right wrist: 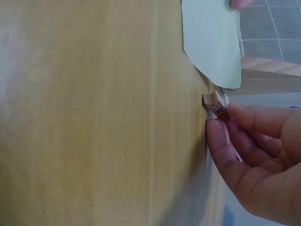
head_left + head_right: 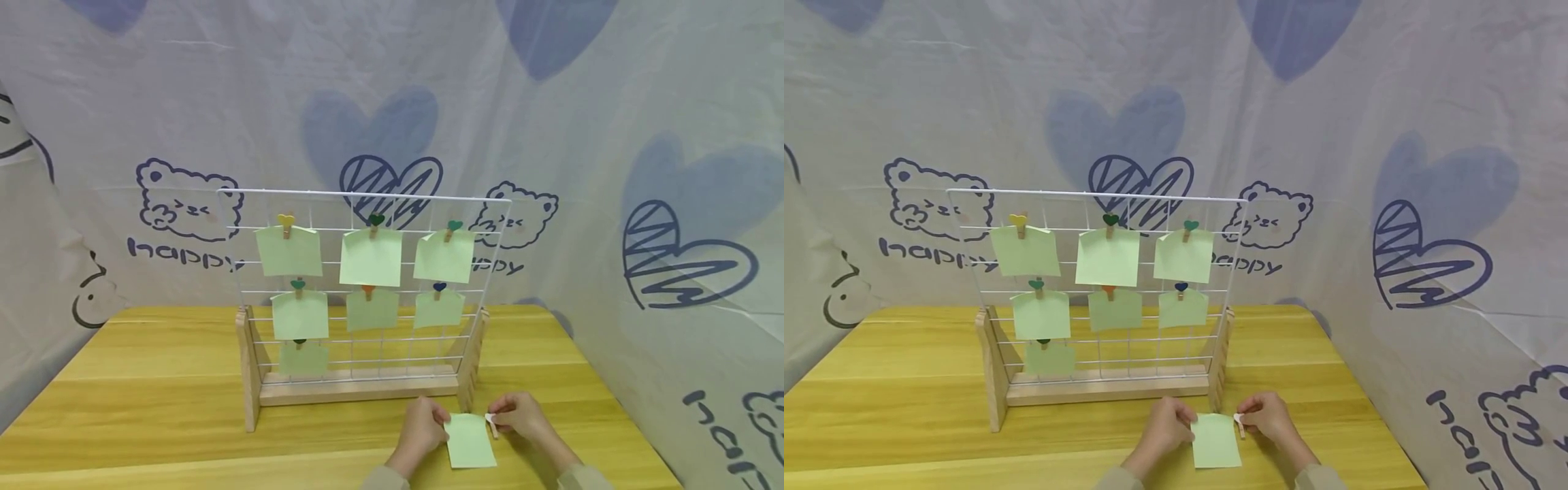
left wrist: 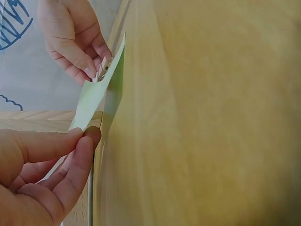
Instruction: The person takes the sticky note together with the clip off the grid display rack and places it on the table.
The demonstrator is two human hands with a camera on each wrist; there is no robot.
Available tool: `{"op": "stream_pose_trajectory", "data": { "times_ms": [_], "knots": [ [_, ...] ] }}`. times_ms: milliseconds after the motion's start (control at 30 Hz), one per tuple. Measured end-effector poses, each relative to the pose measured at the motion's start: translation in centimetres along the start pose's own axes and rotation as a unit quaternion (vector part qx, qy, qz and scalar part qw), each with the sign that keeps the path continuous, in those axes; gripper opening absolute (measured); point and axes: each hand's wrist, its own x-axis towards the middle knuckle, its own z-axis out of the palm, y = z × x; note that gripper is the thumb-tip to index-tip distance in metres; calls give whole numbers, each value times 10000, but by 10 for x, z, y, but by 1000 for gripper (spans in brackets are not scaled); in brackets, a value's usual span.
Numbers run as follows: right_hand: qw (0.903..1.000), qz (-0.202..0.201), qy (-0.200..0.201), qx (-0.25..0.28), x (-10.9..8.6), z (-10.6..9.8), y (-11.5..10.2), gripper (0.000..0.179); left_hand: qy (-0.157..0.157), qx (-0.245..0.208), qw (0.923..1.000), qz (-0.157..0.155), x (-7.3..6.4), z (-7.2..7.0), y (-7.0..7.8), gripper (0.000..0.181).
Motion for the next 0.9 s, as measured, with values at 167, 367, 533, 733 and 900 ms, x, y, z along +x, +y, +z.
{"op": "stream_pose_trajectory", "data": {
  "times_ms": [167, 367, 533, 733, 900],
  "knots": [
    [10000, -22, -36, -60, 1, -1, 1, 10, -23, -16, 10000, -75, 0, 1, 0, 26],
    [10000, -2, -26, -86, 1, -1, 2, 11, 27, 46, 10000, -36, 0, 2, 1, 25],
    [9999, -22, -13, -103, 1, -1, 2, 12, 30, 107, 9998, -138, 0, 1, 2, 24],
    [9994, -133, 94, -321, 0, -1, 1, 13, 22, 199, 9993, -325, 1, 1, 3, 22],
    [9986, -117, 261, -441, -2, 1, -3, 13, -40, 94, 9987, -495, -1, -1, 4, 19]
  ]
}}
